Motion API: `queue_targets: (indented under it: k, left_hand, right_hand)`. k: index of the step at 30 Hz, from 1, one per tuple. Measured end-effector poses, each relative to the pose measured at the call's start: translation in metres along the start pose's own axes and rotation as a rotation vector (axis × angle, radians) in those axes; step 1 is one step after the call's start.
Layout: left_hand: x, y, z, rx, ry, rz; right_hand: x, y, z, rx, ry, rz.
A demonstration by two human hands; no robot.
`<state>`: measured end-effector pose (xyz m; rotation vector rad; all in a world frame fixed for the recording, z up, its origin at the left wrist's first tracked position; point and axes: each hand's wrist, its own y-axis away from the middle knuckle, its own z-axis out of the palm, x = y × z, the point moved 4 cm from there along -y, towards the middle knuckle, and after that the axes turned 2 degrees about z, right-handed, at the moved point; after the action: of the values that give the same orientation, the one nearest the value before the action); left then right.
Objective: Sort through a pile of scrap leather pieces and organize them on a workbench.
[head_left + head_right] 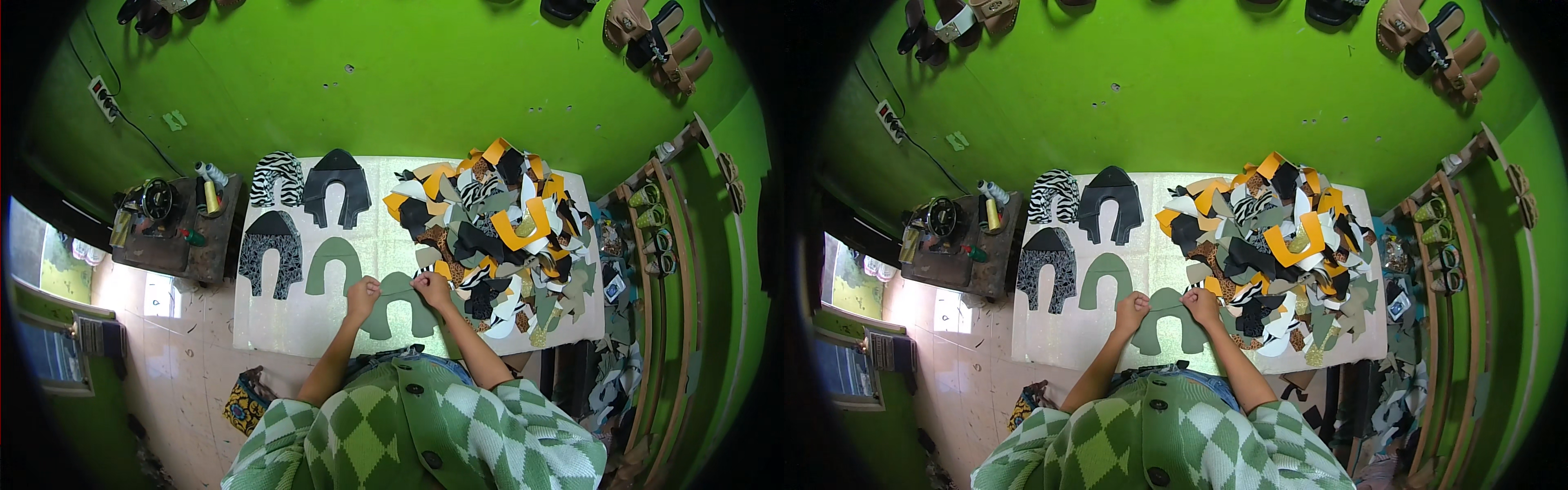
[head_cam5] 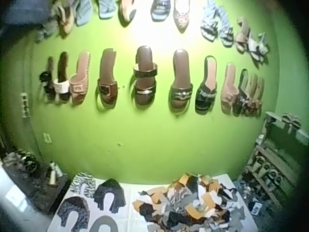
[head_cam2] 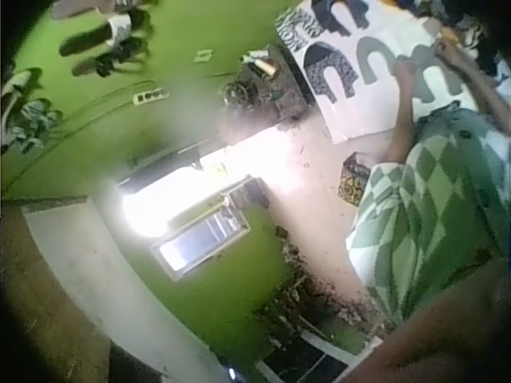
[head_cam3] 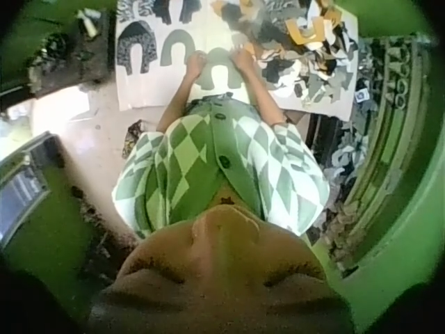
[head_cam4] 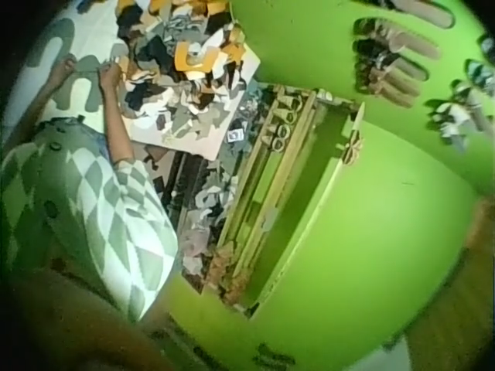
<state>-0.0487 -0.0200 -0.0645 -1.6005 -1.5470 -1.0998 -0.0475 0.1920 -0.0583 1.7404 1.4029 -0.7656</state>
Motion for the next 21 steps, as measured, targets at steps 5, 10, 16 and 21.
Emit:
queue_targets:
  k: [5, 10, 16, 21]
  left_hand:
    - [-0.002, -0.006, 0.000, -0.106, 0.283, -0.197]
    - [-0.013, 0.000, 0.008, -0.195, 0.379, -0.287]
    - [0.019, 0.007, 0.006, -0.173, -0.237, 0.184]
    - [0.032, 0.014, 0.008, -0.152, -0.410, 0.291]
  right_hand:
    - [0.005, -0.009, 0.007, -0.199, -0.318, 0.028]
    - [0.016, -0.009, 0.016, -0.405, -0.382, 0.076]
    - [-0.011, 0.001, -0.003, -0.268, 0.045, -0.288]
    - [-0.020, 0.010, -0.012, -0.198, 0.273, -0.455]
